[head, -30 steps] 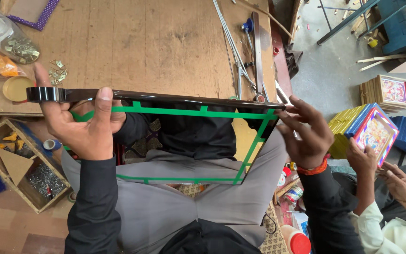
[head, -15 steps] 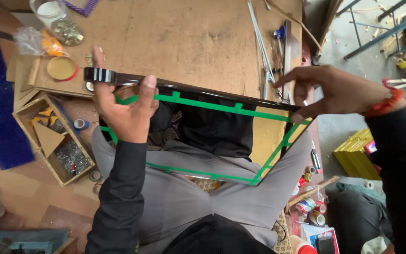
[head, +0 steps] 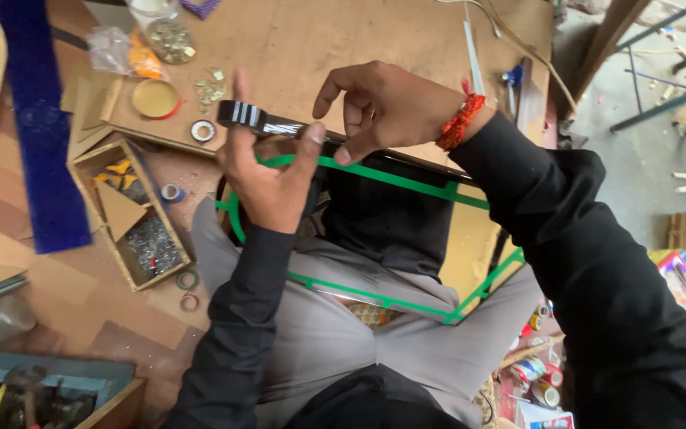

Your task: The person applies black tape to the edges of a mirror frame and then uses a ruler and marker to measure and mark a blue decorative strip. The person handles the mirror frame, tape, ruler, and marker while sitting on the floor.

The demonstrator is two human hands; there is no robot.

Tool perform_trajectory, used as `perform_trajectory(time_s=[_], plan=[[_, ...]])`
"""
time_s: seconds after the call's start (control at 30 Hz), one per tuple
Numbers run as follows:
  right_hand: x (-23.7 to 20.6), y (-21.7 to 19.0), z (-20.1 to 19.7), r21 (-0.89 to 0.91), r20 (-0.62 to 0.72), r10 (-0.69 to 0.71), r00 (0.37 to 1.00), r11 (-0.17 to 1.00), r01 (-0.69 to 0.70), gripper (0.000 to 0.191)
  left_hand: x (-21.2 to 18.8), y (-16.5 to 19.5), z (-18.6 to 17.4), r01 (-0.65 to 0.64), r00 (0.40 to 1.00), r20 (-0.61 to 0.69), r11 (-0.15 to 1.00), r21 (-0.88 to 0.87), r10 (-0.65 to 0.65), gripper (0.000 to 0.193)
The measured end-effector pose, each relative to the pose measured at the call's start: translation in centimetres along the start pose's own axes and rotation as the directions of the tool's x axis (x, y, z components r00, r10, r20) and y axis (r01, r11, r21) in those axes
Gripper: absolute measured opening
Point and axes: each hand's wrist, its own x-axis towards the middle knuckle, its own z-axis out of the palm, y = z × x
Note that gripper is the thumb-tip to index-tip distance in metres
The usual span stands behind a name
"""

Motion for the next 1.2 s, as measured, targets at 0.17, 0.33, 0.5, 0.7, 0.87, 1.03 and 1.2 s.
perform_trajectory(time_s=[0.17,0.33,0.5,0.7,0.87,1.03,1.2], plan=[[2.1,1.6,0.5,0.308,0.141,0.104,0.985,0.941,-0.144,0.044,0.0,0.3,-0.9,0.041,0.999,-0.004,0.997,0.069,-0.040,0.083],[1.8,2.8,1.1,0.505,0.195,0.181,0.964,0.824,-0.257,0.034,0.6,1.4,-1.5,-0.033,0.999,0.023,0.996,0.085,0.031,0.082],[-2.6,-1.1,2.3,-0.042,-0.375,-0.011,0.927,0.999,-0.005,0.036,1.1,2.3,-1.9,0.251,0.963,0.107,0.967,-0.030,-0.247,0.087],[-5.8,-4.9,11.3,-0.583,-0.627,-0.253,0.737,0.780,-0.228,0.053,0.4,1.7,-1.2,0.157,0.979,0.147,0.981,-0.113,-0.139,0.084],[-9.1,-3.2,12.1,-0.576,-0.693,-0.196,0.694,0.729,-0.370,0.047,-0.2,1.5,-1.3,0.145,0.976,0.186,0.978,-0.150,-0.116,0.084],[-17.2,-0.4,10.7,-0.573,-0.735,-0.141,0.663,0.651,-0.497,0.040,-0.9,1.1,-1.1,0.152,0.974,0.191,0.978,-0.146,-0.123,0.086],[-24.3,1.0,9.7,-0.509,-0.801,-0.052,0.597,0.584,-0.632,0.033,-1.2,0.9,-0.8,0.124,0.975,0.207,0.970,-0.207,-0.081,0.086]])
